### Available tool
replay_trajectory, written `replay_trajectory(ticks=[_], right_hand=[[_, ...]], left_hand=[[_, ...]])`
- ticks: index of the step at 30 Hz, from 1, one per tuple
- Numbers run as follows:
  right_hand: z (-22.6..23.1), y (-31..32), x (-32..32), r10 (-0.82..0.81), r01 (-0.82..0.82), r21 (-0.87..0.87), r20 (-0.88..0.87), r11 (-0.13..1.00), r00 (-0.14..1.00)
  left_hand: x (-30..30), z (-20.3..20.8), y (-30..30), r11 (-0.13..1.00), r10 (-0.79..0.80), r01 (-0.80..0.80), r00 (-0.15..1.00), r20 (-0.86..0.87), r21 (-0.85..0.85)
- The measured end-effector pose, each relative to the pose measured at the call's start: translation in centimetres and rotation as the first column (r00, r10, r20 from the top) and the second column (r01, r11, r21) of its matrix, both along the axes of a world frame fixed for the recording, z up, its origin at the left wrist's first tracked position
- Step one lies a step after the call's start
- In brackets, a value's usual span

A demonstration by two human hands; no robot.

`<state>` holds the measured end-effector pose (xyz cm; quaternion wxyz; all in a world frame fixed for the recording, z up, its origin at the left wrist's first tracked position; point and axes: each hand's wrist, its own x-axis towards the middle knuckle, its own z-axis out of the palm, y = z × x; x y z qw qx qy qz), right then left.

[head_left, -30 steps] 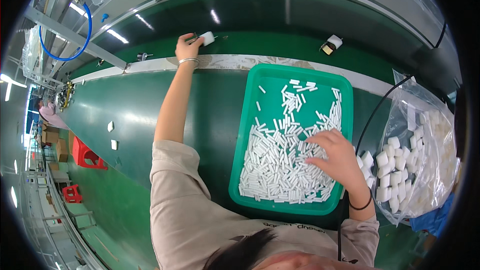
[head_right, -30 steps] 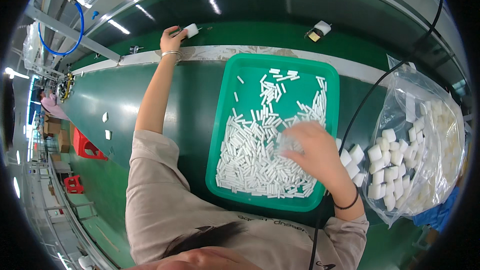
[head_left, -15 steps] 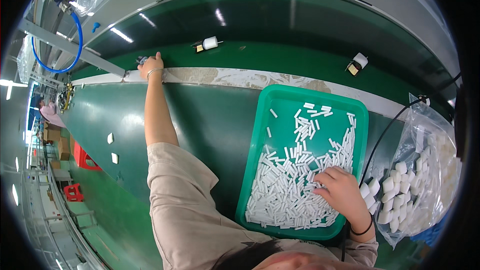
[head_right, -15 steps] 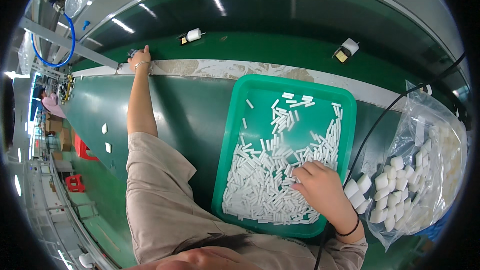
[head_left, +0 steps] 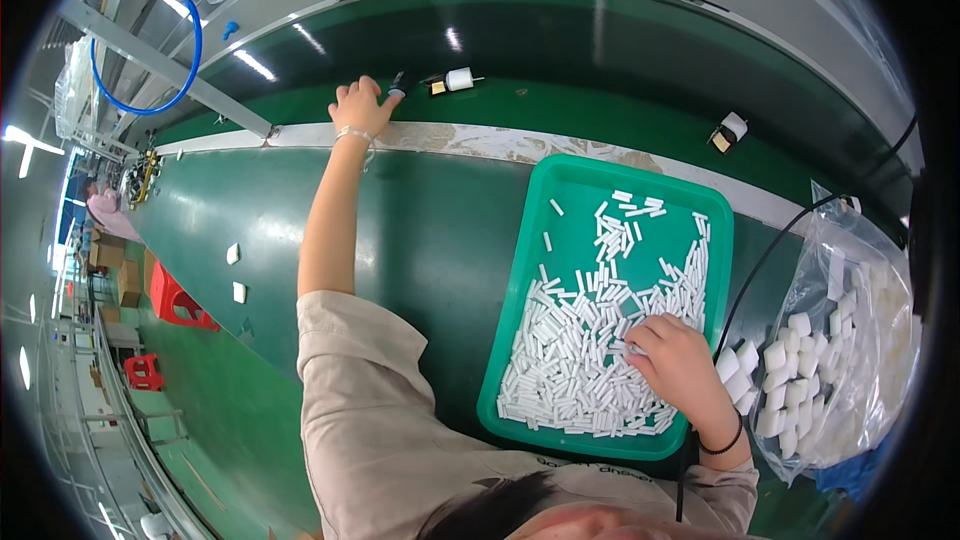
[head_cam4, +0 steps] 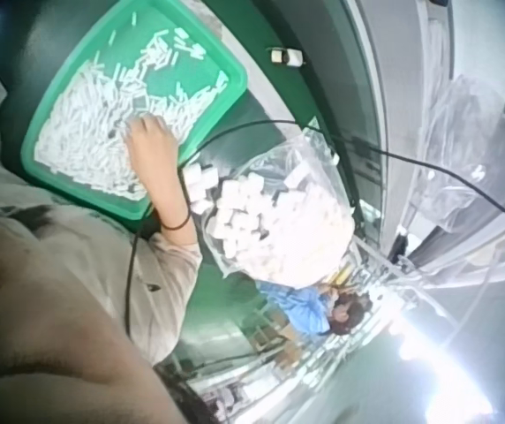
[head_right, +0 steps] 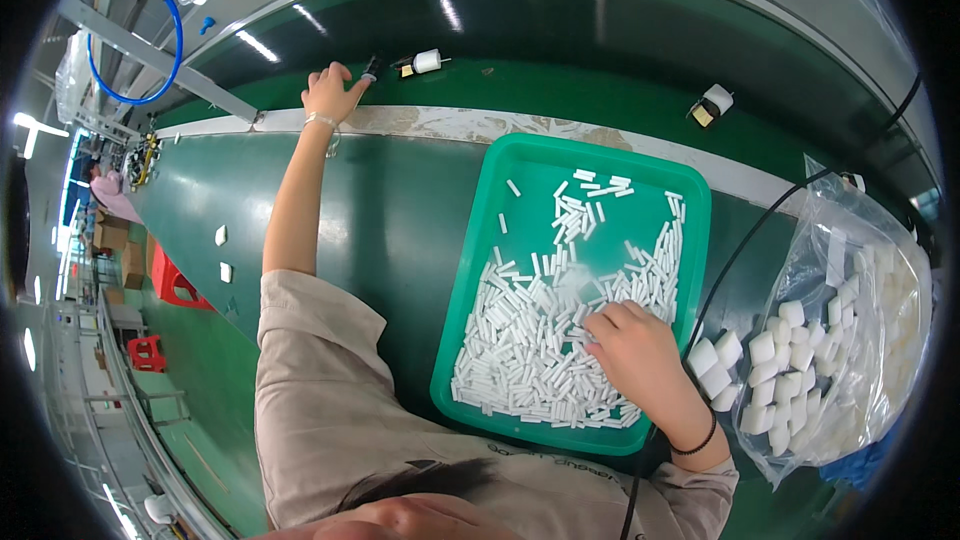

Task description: The person picks up small white tubes from a green tray and inserts them into an electronic component before wrapping the assembly in a piece of white foam.

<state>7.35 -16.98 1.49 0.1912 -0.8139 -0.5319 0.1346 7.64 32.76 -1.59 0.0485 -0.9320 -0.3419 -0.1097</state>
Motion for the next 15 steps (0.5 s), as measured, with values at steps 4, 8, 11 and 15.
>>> replay_trajectory(ticks=[4, 8, 11, 15], right_hand=[[0.3, 0.5, -0.5, -0.043, 0.039, 0.034, 0.106, 0.999, 0.994], [-1.9, 0.2, -1.1, -0.003, -0.008, 0.092, 0.115, 0.996, 0.993], [-1.9, 0.4, -1.7, 0.033, -0.043, 0.063, 0.150, 0.997, 0.988], [-1.5, -0.5, -1.8, -0.037, 0.025, 0.086, 0.149, 0.996, 0.988]], left_hand=[[4.4, -1.9, 0.6, 0.994, 0.103, -0.103, 0.995, 0.016, 0.034], [5.5, -1.1, -0.7, 0.988, 0.143, -0.142, 0.990, 0.011, -0.053], [3.6, -0.3, -0.9, 0.992, 0.077, -0.024, 0.890, 0.449, -0.123], [3.4, 3.7, -8.8, 0.198, 0.510, 0.711, 0.514, 0.690, -0.675]])
